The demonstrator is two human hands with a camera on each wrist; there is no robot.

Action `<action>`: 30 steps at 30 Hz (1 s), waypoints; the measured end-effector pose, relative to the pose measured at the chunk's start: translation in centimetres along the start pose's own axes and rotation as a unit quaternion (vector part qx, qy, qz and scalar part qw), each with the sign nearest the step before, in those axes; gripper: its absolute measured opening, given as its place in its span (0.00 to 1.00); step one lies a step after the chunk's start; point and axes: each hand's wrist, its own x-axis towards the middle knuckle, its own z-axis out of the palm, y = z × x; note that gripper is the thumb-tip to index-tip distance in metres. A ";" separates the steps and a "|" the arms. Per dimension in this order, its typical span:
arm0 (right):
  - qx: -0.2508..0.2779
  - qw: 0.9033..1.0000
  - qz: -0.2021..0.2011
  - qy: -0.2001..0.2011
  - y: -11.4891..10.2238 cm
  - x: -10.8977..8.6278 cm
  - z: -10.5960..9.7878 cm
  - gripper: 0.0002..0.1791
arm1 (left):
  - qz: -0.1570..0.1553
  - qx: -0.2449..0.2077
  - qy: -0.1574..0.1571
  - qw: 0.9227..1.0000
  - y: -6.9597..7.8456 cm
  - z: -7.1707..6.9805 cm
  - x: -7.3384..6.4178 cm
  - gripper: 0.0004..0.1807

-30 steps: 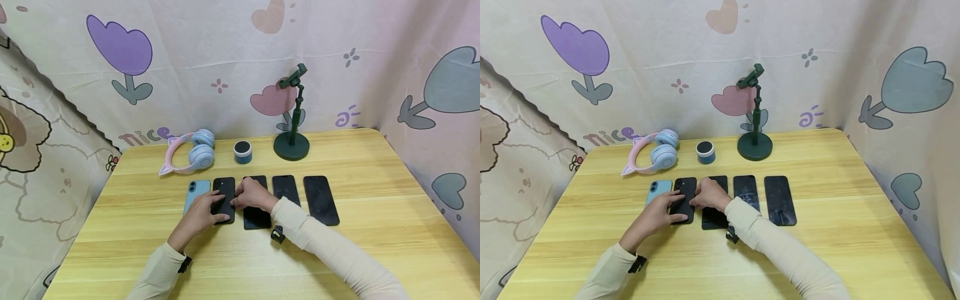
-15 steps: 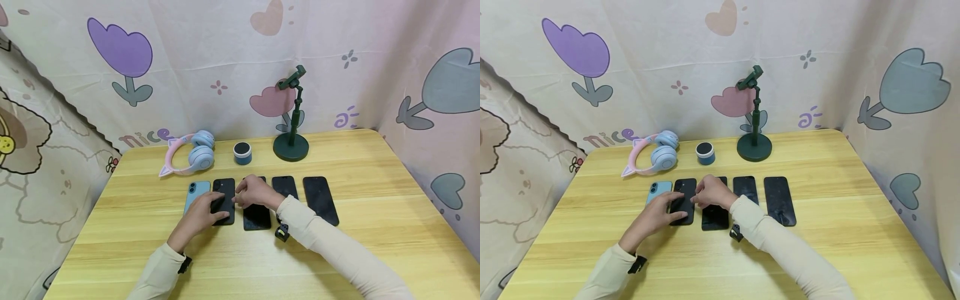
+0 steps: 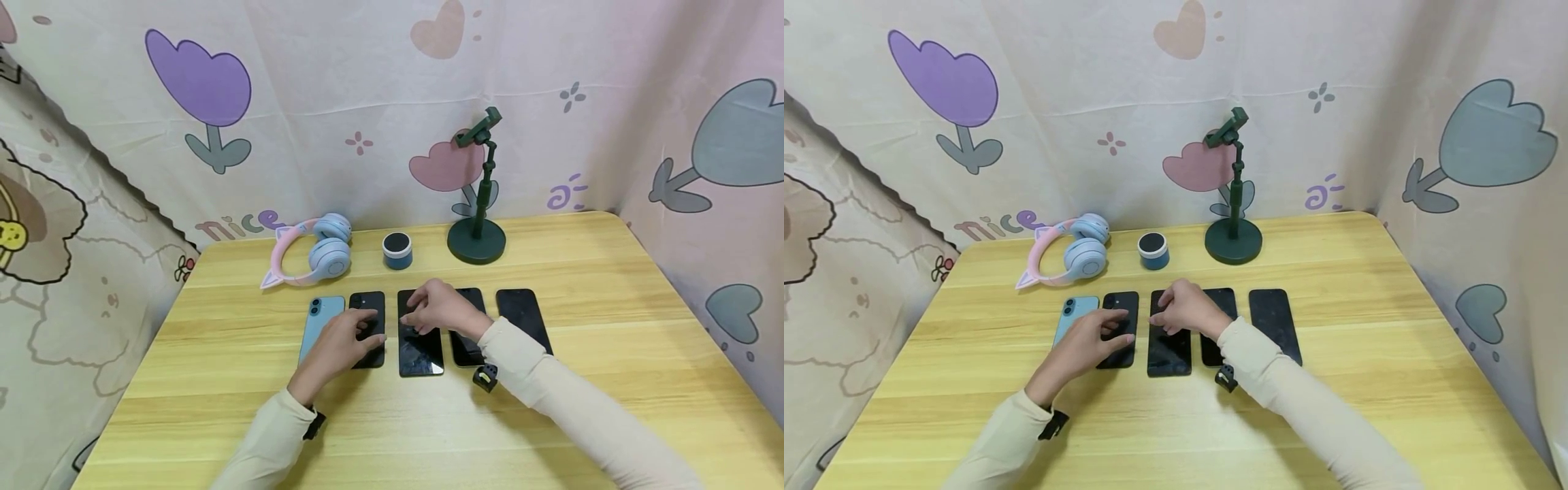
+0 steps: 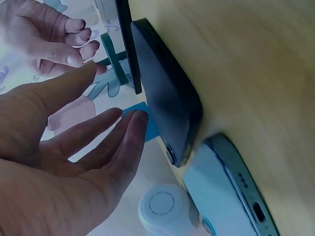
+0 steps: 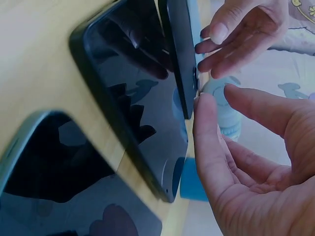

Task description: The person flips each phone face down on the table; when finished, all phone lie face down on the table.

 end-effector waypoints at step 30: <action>-0.008 0.999 0.041 0.029 3.5 -2.0 -2.6 0.21 | 0.040 0.068 -0.032 0.996 2.5 2.4 2.3 0.25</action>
